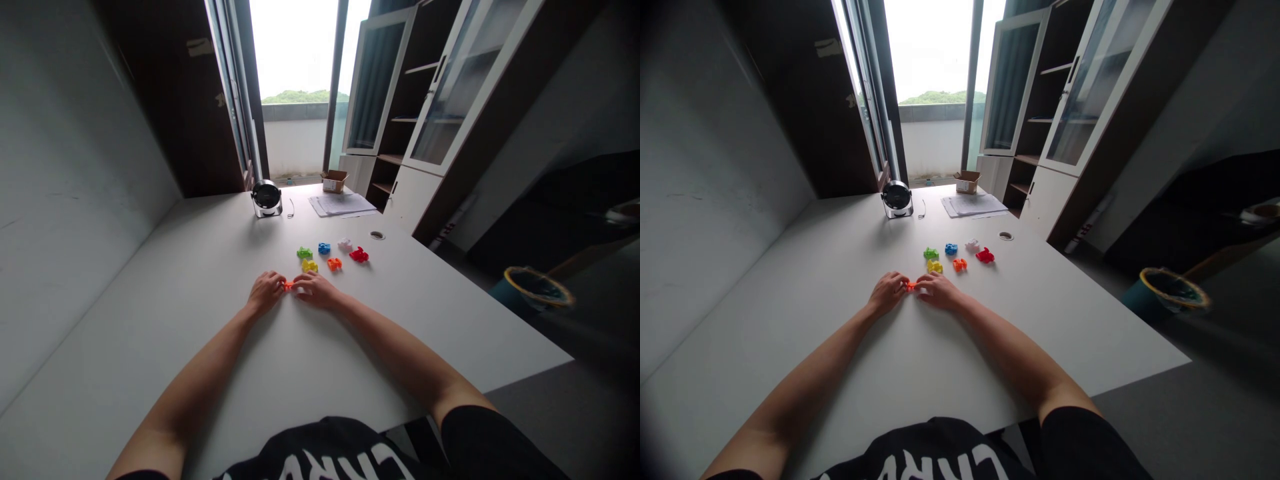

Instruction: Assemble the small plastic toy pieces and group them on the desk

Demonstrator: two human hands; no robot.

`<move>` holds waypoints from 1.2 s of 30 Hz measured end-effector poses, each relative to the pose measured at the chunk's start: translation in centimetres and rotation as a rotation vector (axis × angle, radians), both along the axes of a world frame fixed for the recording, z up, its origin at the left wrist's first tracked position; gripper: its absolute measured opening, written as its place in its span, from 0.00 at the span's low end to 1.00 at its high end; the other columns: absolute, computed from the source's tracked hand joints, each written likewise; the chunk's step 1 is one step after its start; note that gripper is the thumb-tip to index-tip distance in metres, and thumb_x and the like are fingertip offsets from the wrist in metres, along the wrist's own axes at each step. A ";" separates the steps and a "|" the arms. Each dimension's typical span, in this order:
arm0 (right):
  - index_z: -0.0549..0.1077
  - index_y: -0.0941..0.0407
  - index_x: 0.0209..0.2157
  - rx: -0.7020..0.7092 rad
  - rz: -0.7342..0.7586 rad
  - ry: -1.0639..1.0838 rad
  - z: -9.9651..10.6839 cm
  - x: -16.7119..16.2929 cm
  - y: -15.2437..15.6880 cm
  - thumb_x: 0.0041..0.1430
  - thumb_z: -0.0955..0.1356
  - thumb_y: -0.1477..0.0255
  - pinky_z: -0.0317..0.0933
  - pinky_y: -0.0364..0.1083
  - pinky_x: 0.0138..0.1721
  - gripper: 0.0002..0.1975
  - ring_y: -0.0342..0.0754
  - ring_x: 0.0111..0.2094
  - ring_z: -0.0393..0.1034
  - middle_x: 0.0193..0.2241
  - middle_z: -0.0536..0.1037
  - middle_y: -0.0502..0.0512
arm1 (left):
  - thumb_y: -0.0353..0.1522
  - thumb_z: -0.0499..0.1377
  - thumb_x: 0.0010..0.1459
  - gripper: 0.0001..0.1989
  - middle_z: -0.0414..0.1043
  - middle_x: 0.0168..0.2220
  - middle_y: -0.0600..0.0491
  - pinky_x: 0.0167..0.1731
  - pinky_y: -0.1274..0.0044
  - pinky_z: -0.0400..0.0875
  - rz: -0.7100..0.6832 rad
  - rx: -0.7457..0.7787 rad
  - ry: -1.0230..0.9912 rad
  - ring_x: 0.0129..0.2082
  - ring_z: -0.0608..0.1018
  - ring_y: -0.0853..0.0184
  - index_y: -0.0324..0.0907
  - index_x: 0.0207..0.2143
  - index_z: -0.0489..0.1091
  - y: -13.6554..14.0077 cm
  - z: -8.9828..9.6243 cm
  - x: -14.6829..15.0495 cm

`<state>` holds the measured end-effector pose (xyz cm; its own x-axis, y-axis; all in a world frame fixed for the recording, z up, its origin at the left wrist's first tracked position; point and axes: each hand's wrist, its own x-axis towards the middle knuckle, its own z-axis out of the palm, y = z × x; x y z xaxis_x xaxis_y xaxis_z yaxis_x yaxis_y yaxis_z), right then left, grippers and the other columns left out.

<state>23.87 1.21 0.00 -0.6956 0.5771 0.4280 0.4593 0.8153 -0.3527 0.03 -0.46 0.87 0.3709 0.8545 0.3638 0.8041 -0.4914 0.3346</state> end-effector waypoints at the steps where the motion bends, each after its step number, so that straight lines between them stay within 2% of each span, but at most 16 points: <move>1: 0.78 0.49 0.48 -0.005 0.001 0.006 0.0 0.0 0.0 0.61 0.72 0.69 0.63 0.51 0.51 0.13 0.51 0.44 0.69 0.49 0.78 0.55 | 0.30 0.56 0.62 0.09 0.76 0.42 0.50 0.48 0.68 0.69 0.003 0.000 -0.006 0.44 0.75 0.59 0.46 0.41 0.75 0.0 0.0 0.0; 7: 0.78 0.49 0.48 -0.041 0.023 0.068 0.3 0.2 -0.2 0.60 0.72 0.71 0.63 0.51 0.52 0.14 0.51 0.47 0.70 0.46 0.78 0.55 | 0.28 0.57 0.59 0.16 0.77 0.45 0.50 0.49 0.69 0.69 0.006 -0.017 -0.036 0.46 0.75 0.60 0.46 0.50 0.72 -0.1 0.1 0.1; 12: 0.78 0.52 0.46 -0.054 -0.008 0.106 0.4 0.1 -0.3 0.61 0.71 0.71 0.64 0.49 0.49 0.11 0.50 0.44 0.71 0.42 0.78 0.56 | 0.29 0.58 0.59 0.13 0.77 0.45 0.51 0.48 0.69 0.69 -0.018 -0.018 0.001 0.45 0.75 0.60 0.48 0.46 0.74 -0.2 0.1 0.2; 22: 0.77 0.53 0.49 -0.103 -0.028 0.135 0.6 0.2 -0.5 0.59 0.72 0.74 0.65 0.48 0.46 0.15 0.49 0.42 0.70 0.41 0.76 0.57 | 0.33 0.60 0.60 0.09 0.76 0.44 0.51 0.48 0.69 0.70 -0.038 -0.025 -0.003 0.44 0.74 0.60 0.49 0.43 0.76 -0.4 0.6 0.3; 26: 0.76 0.53 0.50 -0.125 -0.043 0.148 0.7 0.3 -0.6 0.60 0.72 0.74 0.65 0.46 0.42 0.16 0.46 0.37 0.69 0.40 0.75 0.56 | 0.34 0.59 0.61 0.08 0.75 0.43 0.51 0.49 0.69 0.69 -0.038 -0.021 -0.010 0.44 0.75 0.61 0.48 0.42 0.77 -0.3 0.4 0.2; 31: 0.77 0.54 0.46 -0.132 -0.100 0.162 0.5 0.2 -0.5 0.60 0.70 0.77 0.63 0.43 0.38 0.12 0.43 0.32 0.67 0.37 0.75 0.53 | 0.35 0.58 0.63 0.08 0.76 0.43 0.51 0.49 0.69 0.69 -0.062 -0.029 0.012 0.43 0.75 0.62 0.49 0.38 0.79 -0.2 0.3 0.1; 36: 0.78 0.55 0.43 -0.129 -0.101 0.174 0.4 0.1 -0.3 0.60 0.68 0.80 0.62 0.42 0.37 0.12 0.44 0.33 0.68 0.36 0.76 0.53 | 0.36 0.58 0.63 0.08 0.76 0.44 0.50 0.51 0.68 0.68 -0.064 -0.036 0.002 0.44 0.74 0.61 0.48 0.39 0.78 -0.4 0.4 0.1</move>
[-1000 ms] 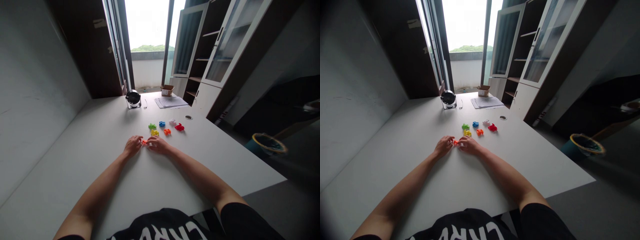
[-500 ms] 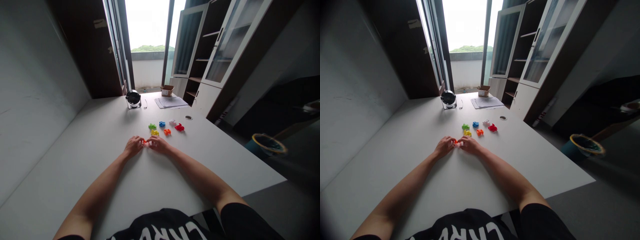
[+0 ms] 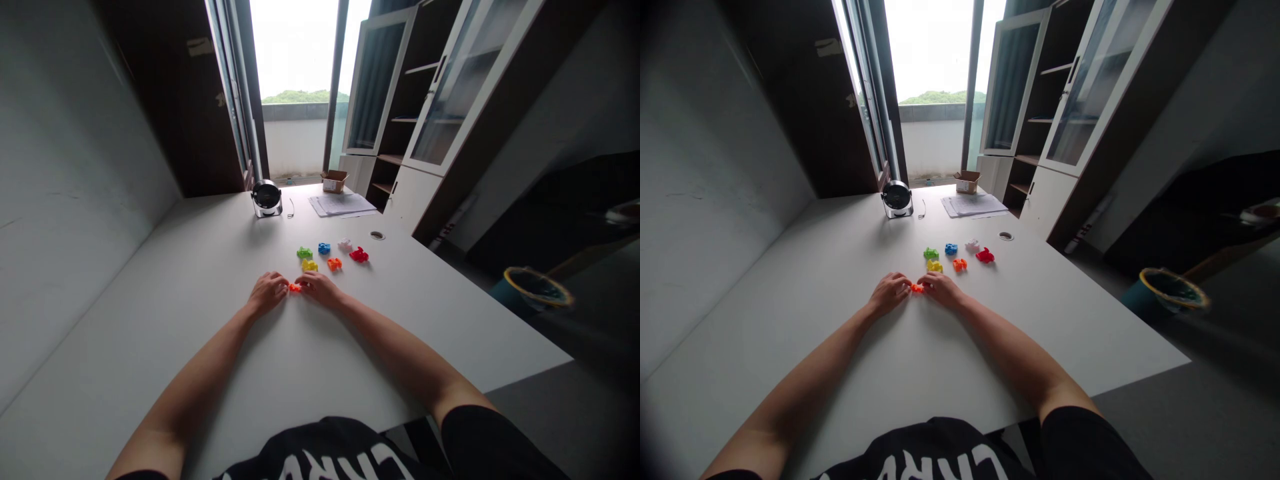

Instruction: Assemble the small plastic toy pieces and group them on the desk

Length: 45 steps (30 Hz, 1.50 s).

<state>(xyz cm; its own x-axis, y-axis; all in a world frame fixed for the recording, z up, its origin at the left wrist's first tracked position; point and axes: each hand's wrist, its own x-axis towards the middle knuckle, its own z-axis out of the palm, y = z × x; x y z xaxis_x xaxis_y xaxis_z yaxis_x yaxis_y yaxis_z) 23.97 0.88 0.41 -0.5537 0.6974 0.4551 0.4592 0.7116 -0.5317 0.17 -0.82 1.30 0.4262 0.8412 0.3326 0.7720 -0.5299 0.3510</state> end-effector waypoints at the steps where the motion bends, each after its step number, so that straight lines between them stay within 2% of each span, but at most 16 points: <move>1: 0.79 0.55 0.42 0.000 -0.002 0.002 0.0 0.0 0.0 0.60 0.67 0.81 0.62 0.42 0.37 0.12 0.44 0.34 0.69 0.36 0.76 0.54 | 0.36 0.58 0.63 0.08 0.75 0.45 0.51 0.51 0.68 0.68 -0.006 -0.004 0.000 0.45 0.74 0.61 0.48 0.40 0.78 -0.1 0.1 0.0; 7: 0.78 0.55 0.39 0.010 -0.001 -0.009 0.0 -0.1 0.1 0.58 0.69 0.82 0.62 0.43 0.37 0.11 0.44 0.34 0.69 0.35 0.77 0.53 | 0.36 0.61 0.60 0.09 0.76 0.45 0.51 0.49 0.68 0.69 -0.061 -0.015 0.004 0.45 0.74 0.60 0.49 0.43 0.76 -0.4 0.5 0.2; 11: 0.77 0.55 0.38 0.044 0.029 -0.029 0.1 -0.2 -0.1 0.57 0.71 0.78 0.63 0.44 0.39 0.07 0.46 0.36 0.69 0.34 0.77 0.54 | 0.36 0.62 0.60 0.12 0.76 0.46 0.51 0.49 0.68 0.69 -0.102 -0.020 0.012 0.45 0.74 0.60 0.50 0.47 0.76 -0.5 0.7 0.2; 17: 0.77 0.54 0.38 0.092 0.043 -0.080 0.3 -0.3 -0.4 0.57 0.73 0.72 0.63 0.46 0.43 0.05 0.47 0.38 0.70 0.35 0.76 0.54 | 0.37 0.62 0.60 0.07 0.76 0.45 0.51 0.49 0.68 0.69 -0.120 -0.018 0.012 0.44 0.74 0.61 0.50 0.41 0.78 -0.4 0.4 0.2; 23: 0.78 0.52 0.43 0.140 0.065 -0.130 -0.2 -0.5 -0.4 0.57 0.75 0.64 0.64 0.49 0.46 0.13 0.51 0.42 0.69 0.40 0.76 0.56 | 0.40 0.64 0.59 0.07 0.76 0.43 0.51 0.48 0.68 0.69 -0.116 -0.013 -0.012 0.43 0.74 0.61 0.47 0.35 0.75 -0.2 0.4 0.1; 30: 0.78 0.54 0.38 0.127 0.056 -0.122 -0.2 -0.6 -0.3 0.61 0.72 0.70 0.63 0.46 0.43 0.03 0.48 0.39 0.69 0.37 0.75 0.55 | 0.38 0.62 0.61 0.06 0.76 0.43 0.51 0.49 0.68 0.69 -0.120 -0.030 -0.009 0.43 0.74 0.62 0.46 0.34 0.75 -0.2 0.4 0.1; 35: 0.76 0.55 0.36 0.086 0.038 -0.075 -0.2 -0.4 0.0 0.60 0.72 0.72 0.62 0.44 0.40 0.03 0.47 0.38 0.68 0.35 0.74 0.54 | 0.37 0.60 0.62 0.05 0.76 0.42 0.51 0.49 0.69 0.69 -0.113 -0.022 -0.024 0.43 0.74 0.62 0.46 0.35 0.75 -0.2 0.5 0.1; 39: 0.77 0.55 0.35 0.064 0.036 -0.051 -0.2 -0.4 0.1 0.61 0.71 0.73 0.61 0.44 0.39 0.01 0.46 0.37 0.67 0.34 0.74 0.54 | 0.36 0.60 0.62 0.07 0.76 0.43 0.51 0.49 0.69 0.69 -0.096 -0.012 -0.042 0.44 0.75 0.62 0.48 0.41 0.75 -0.4 0.5 0.2; 45: 0.78 0.55 0.34 0.050 0.028 -0.046 -0.3 -0.4 0.2 0.61 0.71 0.73 0.62 0.44 0.40 0.02 0.46 0.37 0.67 0.34 0.74 0.54 | 0.34 0.61 0.60 0.09 0.76 0.45 0.51 0.50 0.69 0.69 -0.138 -0.023 -0.050 0.47 0.75 0.61 0.49 0.44 0.75 -0.7 0.7 0.2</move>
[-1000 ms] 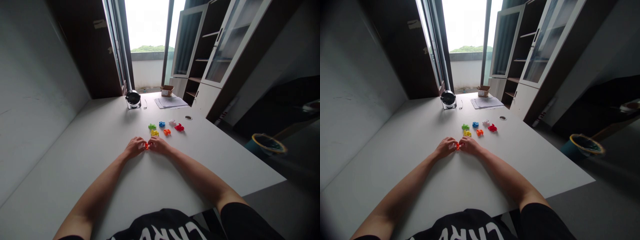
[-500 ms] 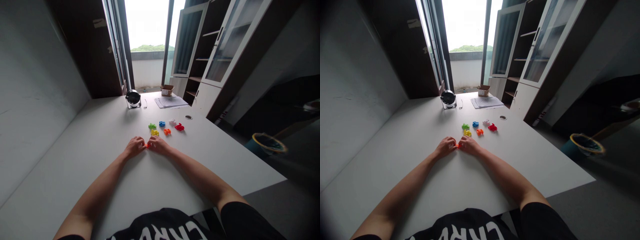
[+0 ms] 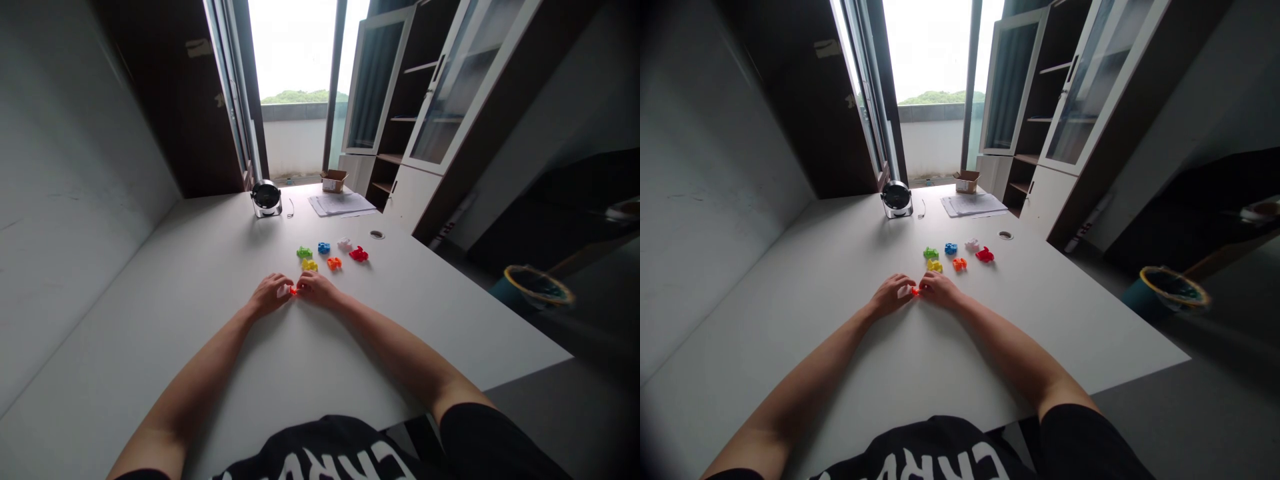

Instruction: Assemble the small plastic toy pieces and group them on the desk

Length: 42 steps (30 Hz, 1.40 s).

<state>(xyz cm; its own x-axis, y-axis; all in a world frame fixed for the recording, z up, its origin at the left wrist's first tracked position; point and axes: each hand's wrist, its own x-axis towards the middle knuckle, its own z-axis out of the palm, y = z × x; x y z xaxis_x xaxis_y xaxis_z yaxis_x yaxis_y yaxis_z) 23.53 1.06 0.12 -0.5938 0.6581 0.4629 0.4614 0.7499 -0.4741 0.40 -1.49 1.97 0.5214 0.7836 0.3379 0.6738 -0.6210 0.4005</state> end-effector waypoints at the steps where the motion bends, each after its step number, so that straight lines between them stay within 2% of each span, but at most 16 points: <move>1: 0.78 0.55 0.34 -0.005 -0.001 0.001 0.0 0.0 0.0 0.61 0.71 0.73 0.62 0.45 0.41 0.02 0.46 0.38 0.68 0.35 0.75 0.54 | 0.34 0.61 0.60 0.10 0.76 0.46 0.51 0.50 0.69 0.70 -0.004 0.002 -0.007 0.47 0.75 0.61 0.48 0.45 0.74 0.0 0.0 0.0; 11: 0.81 0.54 0.36 -0.036 0.009 0.030 0.0 0.0 0.2 0.62 0.70 0.76 0.63 0.44 0.41 0.06 0.46 0.38 0.69 0.36 0.76 0.55 | 0.32 0.60 0.61 0.06 0.76 0.42 0.51 0.48 0.70 0.71 -0.052 0.023 -0.053 0.43 0.76 0.62 0.47 0.41 0.74 0.0 0.1 0.1; 19: 0.79 0.54 0.40 -0.018 0.005 0.027 -0.3 0.1 0.3 0.60 0.71 0.75 0.63 0.45 0.41 0.06 0.47 0.39 0.69 0.36 0.76 0.55 | 0.33 0.59 0.62 0.05 0.76 0.39 0.51 0.45 0.71 0.71 -0.010 0.034 -0.018 0.41 0.75 0.62 0.46 0.39 0.75 0.3 -0.4 0.0; 27: 0.77 0.54 0.41 -0.015 -0.012 0.008 -0.7 0.1 0.4 0.58 0.71 0.77 0.63 0.45 0.42 0.09 0.48 0.40 0.69 0.38 0.76 0.55 | 0.32 0.57 0.64 0.07 0.77 0.40 0.51 0.47 0.70 0.70 0.013 0.033 0.001 0.42 0.75 0.62 0.47 0.40 0.75 0.4 -0.5 0.0; 34: 0.77 0.54 0.39 -0.033 -0.017 0.016 -0.8 0.1 0.5 0.60 0.71 0.77 0.62 0.45 0.42 0.06 0.47 0.40 0.69 0.37 0.75 0.55 | 0.31 0.57 0.63 0.07 0.76 0.41 0.51 0.47 0.70 0.70 0.042 0.025 0.004 0.44 0.75 0.62 0.46 0.41 0.75 0.4 -0.5 0.1; 42: 0.77 0.55 0.36 -0.028 -0.016 0.024 -0.6 0.0 0.4 0.58 0.71 0.76 0.61 0.44 0.39 0.04 0.46 0.37 0.68 0.35 0.75 0.54 | 0.33 0.61 0.61 0.07 0.76 0.41 0.51 0.46 0.70 0.71 0.015 0.033 -0.010 0.43 0.75 0.62 0.46 0.42 0.74 0.2 -0.3 0.1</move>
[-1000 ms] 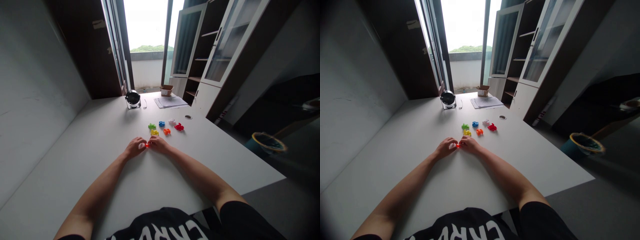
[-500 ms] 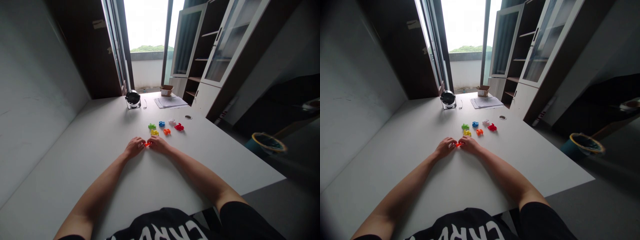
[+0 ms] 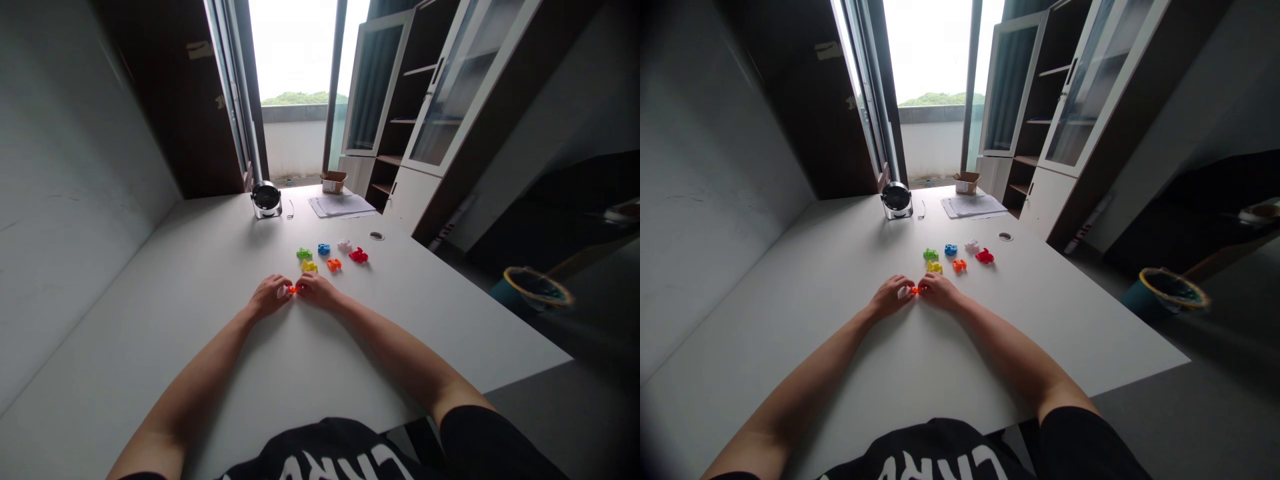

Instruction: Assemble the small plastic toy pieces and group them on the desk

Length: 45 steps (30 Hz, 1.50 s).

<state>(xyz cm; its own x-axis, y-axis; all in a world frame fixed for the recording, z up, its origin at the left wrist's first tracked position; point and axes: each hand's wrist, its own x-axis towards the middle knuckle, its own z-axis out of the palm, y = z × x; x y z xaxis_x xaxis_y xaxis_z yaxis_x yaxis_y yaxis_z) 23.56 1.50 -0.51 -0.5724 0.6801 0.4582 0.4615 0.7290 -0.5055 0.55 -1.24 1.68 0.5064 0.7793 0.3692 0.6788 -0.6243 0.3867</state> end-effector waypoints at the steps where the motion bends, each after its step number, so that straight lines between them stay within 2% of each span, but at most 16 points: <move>1: 0.77 0.55 0.36 -0.002 -0.001 -0.001 0.0 0.0 0.0 0.58 0.72 0.76 0.61 0.44 0.39 0.04 0.46 0.37 0.67 0.35 0.75 0.54 | 0.33 0.61 0.61 0.07 0.76 0.42 0.51 0.46 0.70 0.71 0.008 0.003 -0.003 0.43 0.75 0.61 0.46 0.42 0.74 0.0 0.0 0.0; 9: 0.77 0.55 0.35 -0.016 -0.004 -0.019 0.5 0.1 -0.2 0.59 0.72 0.73 0.60 0.44 0.38 0.02 0.46 0.36 0.66 0.34 0.73 0.53 | 0.32 0.58 0.63 0.06 0.76 0.43 0.51 0.47 0.70 0.71 0.024 0.008 -0.004 0.44 0.75 0.62 0.47 0.40 0.75 0.3 -0.4 -0.1; 14: 0.76 0.56 0.34 -0.036 0.003 -0.014 1.0 0.0 -0.4 0.60 0.72 0.72 0.60 0.44 0.38 0.02 0.46 0.36 0.65 0.33 0.73 0.53 | 0.33 0.59 0.62 0.06 0.76 0.42 0.51 0.47 0.70 0.71 0.018 0.008 -0.008 0.44 0.75 0.62 0.47 0.39 0.75 0.1 -0.2 0.0; 29: 0.77 0.56 0.32 -0.054 0.009 -0.015 1.0 0.0 -0.4 0.65 0.69 0.69 0.62 0.45 0.42 0.08 0.47 0.38 0.68 0.35 0.74 0.55 | 0.35 0.61 0.60 0.04 0.76 0.40 0.51 0.47 0.69 0.71 0.024 0.007 0.016 0.41 0.75 0.63 0.46 0.36 0.75 0.1 0.0 0.1; 34: 0.76 0.55 0.39 -0.036 -0.013 -0.014 0.5 0.0 -0.2 0.63 0.70 0.70 0.60 0.44 0.40 0.04 0.47 0.38 0.67 0.35 0.74 0.54 | 0.35 0.60 0.61 0.04 0.76 0.40 0.51 0.47 0.69 0.70 0.014 0.003 0.014 0.42 0.75 0.62 0.46 0.36 0.75 0.2 -0.1 0.1; 42: 0.73 0.53 0.49 -0.091 -0.058 0.010 0.5 0.0 -0.4 0.60 0.71 0.74 0.62 0.44 0.39 0.15 0.46 0.35 0.68 0.37 0.76 0.53 | 0.36 0.60 0.61 0.06 0.76 0.42 0.50 0.49 0.68 0.70 0.025 -0.011 0.031 0.44 0.75 0.60 0.46 0.37 0.76 0.3 -0.3 -0.1; 45: 0.73 0.52 0.49 -0.083 -0.052 0.012 0.5 0.0 -0.5 0.60 0.70 0.74 0.63 0.44 0.38 0.15 0.45 0.33 0.67 0.39 0.76 0.53 | 0.36 0.60 0.61 0.07 0.76 0.42 0.50 0.49 0.68 0.71 0.024 -0.011 0.027 0.44 0.75 0.60 0.46 0.38 0.77 0.3 -0.3 -0.1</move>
<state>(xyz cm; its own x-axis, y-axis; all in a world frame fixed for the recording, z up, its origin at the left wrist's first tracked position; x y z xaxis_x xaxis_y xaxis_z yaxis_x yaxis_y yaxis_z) 23.60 1.00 0.02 -0.5299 0.7446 0.4059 0.4912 0.6597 -0.5688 0.49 -0.93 1.39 0.4974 0.7951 0.3469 0.7037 -0.6037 0.3747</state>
